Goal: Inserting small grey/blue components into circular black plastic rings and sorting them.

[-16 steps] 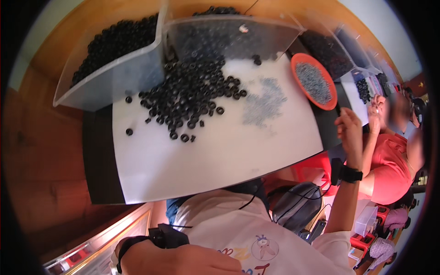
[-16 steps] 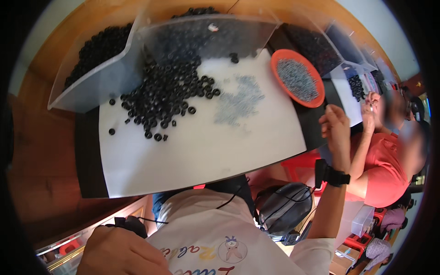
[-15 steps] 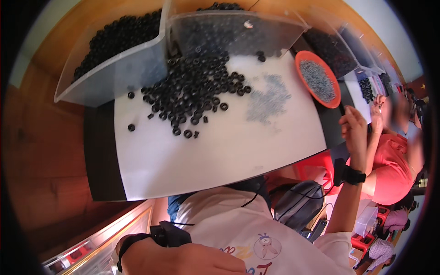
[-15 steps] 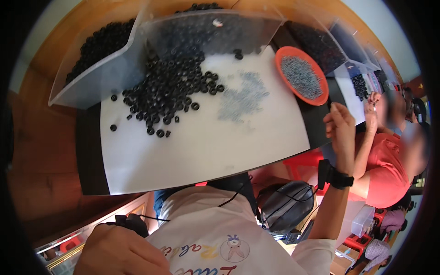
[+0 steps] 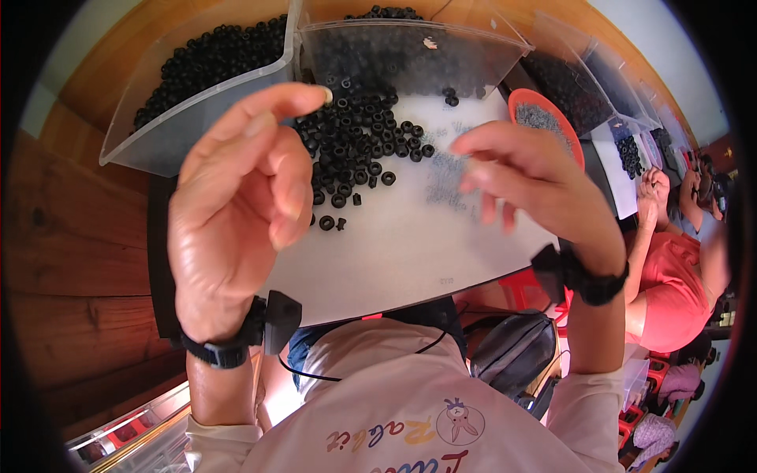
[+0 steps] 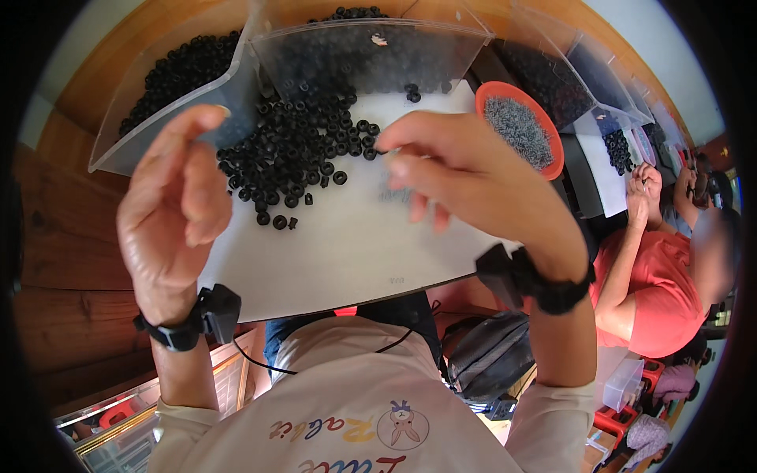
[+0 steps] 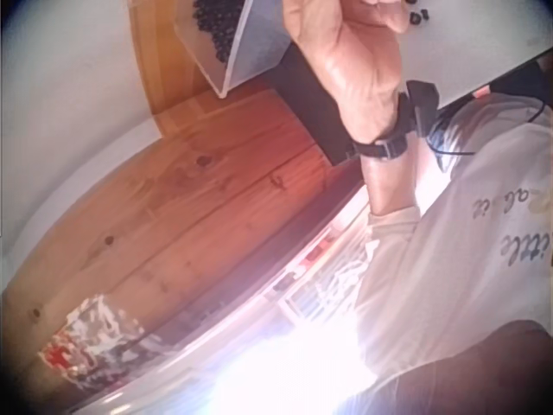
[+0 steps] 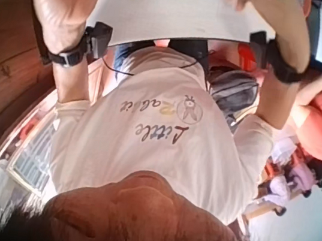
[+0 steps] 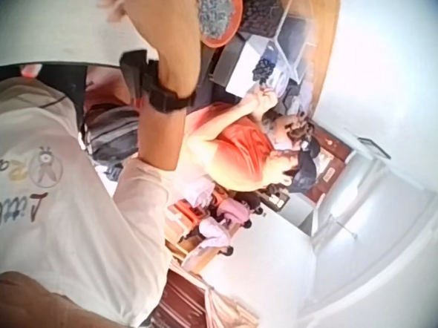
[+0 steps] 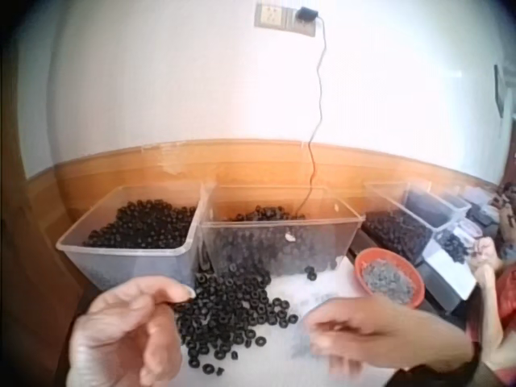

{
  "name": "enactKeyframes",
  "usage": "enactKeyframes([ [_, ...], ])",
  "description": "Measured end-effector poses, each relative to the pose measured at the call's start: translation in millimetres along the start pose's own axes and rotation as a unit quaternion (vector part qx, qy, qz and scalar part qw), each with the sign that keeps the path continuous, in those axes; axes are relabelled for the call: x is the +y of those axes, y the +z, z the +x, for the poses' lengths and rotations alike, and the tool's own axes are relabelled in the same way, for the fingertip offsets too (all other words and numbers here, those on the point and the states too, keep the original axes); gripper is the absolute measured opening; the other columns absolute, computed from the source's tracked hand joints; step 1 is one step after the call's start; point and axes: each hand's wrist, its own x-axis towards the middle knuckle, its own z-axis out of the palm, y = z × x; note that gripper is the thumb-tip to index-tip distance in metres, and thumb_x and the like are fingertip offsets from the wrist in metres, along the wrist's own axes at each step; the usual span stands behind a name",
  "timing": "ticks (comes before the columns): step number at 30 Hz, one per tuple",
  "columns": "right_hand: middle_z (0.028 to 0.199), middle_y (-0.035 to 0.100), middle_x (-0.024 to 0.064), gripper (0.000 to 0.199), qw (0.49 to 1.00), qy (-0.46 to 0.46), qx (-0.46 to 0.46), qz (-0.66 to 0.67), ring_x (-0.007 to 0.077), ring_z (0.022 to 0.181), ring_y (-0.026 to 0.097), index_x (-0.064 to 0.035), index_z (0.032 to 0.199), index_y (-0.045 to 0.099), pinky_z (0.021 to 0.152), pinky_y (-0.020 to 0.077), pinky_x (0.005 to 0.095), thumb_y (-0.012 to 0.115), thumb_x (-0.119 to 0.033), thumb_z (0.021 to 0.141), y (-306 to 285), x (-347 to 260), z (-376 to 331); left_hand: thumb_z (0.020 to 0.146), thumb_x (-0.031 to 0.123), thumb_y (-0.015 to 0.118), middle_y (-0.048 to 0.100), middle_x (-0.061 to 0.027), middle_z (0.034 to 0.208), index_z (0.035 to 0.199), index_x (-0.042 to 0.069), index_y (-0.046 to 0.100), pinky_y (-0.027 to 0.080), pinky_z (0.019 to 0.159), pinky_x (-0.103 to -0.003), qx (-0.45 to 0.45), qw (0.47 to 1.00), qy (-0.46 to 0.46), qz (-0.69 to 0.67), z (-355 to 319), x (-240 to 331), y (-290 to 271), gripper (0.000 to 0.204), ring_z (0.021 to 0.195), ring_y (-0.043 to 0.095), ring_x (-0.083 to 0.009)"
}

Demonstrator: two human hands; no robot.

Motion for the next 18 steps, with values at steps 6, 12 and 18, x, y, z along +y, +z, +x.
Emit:
enactKeyframes([
  [6,0.094,0.067,0.0159,0.02,0.956,-0.046,-0.127,-0.259,0.0266,0.073,0.069,-0.0016,0.116,0.061,0.063,0.0554,0.0385,0.06,-0.009,0.098,38,25,64,0.105,0.02,0.054,0.062,-0.0017,0.07,0.117,-0.002,0.067,0.04,0.05,-0.022,0.067,0.984,-0.09,0.138,-3,-22,-30,0.028,0.055,0.052,-0.0065],
  [12,0.096,0.064,0.0195,0.018,0.906,-0.161,-0.043,-0.389,0.0416,0.092,0.067,-0.0013,0.104,0.06,0.074,0.0548,0.0483,0.063,-0.006,0.087,69,53,74,0.105,0.022,0.056,0.061,0.0013,0.072,0.112,0.003,0.069,0.041,0.055,-0.021,0.024,0.937,-0.162,0.31,-1,-49,-25,0.024,0.06,0.053,-0.0052],
  [18,0.095,0.064,0.019,0.016,0.895,-0.171,-0.044,-0.409,0.038,0.087,0.069,-0.0003,0.101,0.062,0.07,0.0551,0.0472,0.061,-0.008,0.087,80,41,80,0.106,0.025,0.057,0.06,0.0027,0.077,0.113,0.003,0.068,0.044,0.061,-0.023,-0.027,0.934,-0.197,0.297,-5,-44,-24,0.025,0.069,0.054,-0.006],
])
